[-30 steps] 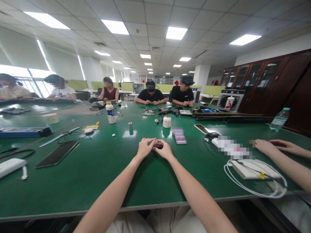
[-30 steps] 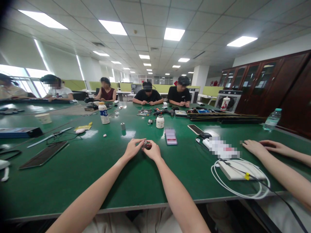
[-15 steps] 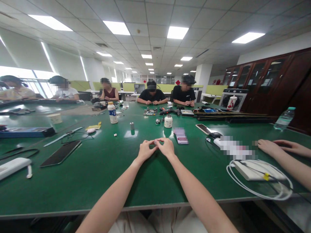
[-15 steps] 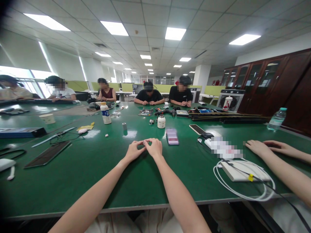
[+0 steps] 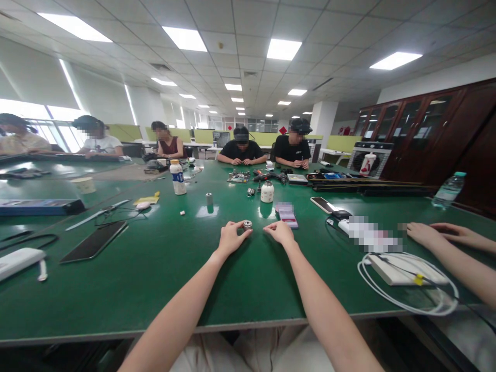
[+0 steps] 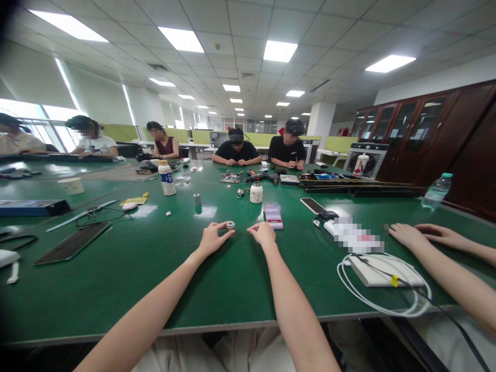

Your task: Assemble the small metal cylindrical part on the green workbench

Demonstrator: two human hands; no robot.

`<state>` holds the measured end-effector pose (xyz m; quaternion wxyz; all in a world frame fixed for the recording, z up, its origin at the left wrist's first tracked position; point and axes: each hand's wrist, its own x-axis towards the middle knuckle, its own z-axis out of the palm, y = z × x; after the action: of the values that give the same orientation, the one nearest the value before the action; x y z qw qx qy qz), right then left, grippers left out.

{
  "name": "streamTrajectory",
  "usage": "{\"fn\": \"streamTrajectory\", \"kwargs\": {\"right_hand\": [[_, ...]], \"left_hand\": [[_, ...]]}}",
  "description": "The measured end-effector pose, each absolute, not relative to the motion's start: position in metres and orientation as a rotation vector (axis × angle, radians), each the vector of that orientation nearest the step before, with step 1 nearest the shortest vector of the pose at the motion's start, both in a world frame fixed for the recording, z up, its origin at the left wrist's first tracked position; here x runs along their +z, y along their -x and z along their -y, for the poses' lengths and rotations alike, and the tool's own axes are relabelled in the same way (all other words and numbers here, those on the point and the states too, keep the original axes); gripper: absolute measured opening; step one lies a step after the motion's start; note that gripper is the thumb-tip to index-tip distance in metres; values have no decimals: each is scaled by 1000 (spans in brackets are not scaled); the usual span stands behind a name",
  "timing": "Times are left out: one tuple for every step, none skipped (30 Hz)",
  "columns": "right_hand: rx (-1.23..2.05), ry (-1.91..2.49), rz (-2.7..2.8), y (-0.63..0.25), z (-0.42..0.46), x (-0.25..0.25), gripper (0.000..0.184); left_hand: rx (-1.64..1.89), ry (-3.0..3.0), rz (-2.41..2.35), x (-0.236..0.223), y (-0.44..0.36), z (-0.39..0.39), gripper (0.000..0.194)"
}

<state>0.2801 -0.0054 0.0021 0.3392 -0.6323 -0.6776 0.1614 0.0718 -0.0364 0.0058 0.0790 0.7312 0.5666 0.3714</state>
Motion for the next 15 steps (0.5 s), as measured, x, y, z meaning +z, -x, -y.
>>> {"fn": "streamTrajectory", "kwargs": {"right_hand": [[448,1678,1785,-283,5,0,5],[466,1692,1799,-285,5,0,5],[469,1690,1806,-286,4,0,6],[459,1676,1800,-287,4,0,8],[445,1660,1783,-287,4,1,11],[433,1645,1764,-288,3,1,13],[429,1630,1749,-288,3,2,15],[436,1613,1743,-288,4,2,17],[451,1597,1745,-287,5,1,20],[468,1582,1751,-287,6,1,22],[482,1570,1756,-285,7,0,22],[490,1562,1753,-283,8,0,21],[492,1554,1739,-281,8,0,19],[493,1535,1716,-278,9,0,18],[499,1494,1685,-274,9,1,17]], "left_hand": [[1111,-2185,-1709,6,-72,36,36],[1110,-2179,-1723,6,-72,36,38],[1111,-2170,-1738,6,-73,36,40],[1113,-2161,-1751,6,-73,36,42],[1120,-2150,-1761,5,-73,36,44],[1130,-2141,-1765,5,-73,36,45],[1143,-2131,-1763,5,-72,36,46],[1158,-2123,-1757,4,-72,35,47],[1171,-2116,-1748,4,-72,35,48],[1181,-2110,-1739,3,-72,34,48],[1188,-2106,-1730,2,-71,34,47],[1193,-2103,-1722,1,-71,33,46],[1195,-2100,-1713,0,-71,32,45],[1197,-2096,-1703,-1,-70,32,44],[1198,-2090,-1694,-1,-70,31,43]]}}
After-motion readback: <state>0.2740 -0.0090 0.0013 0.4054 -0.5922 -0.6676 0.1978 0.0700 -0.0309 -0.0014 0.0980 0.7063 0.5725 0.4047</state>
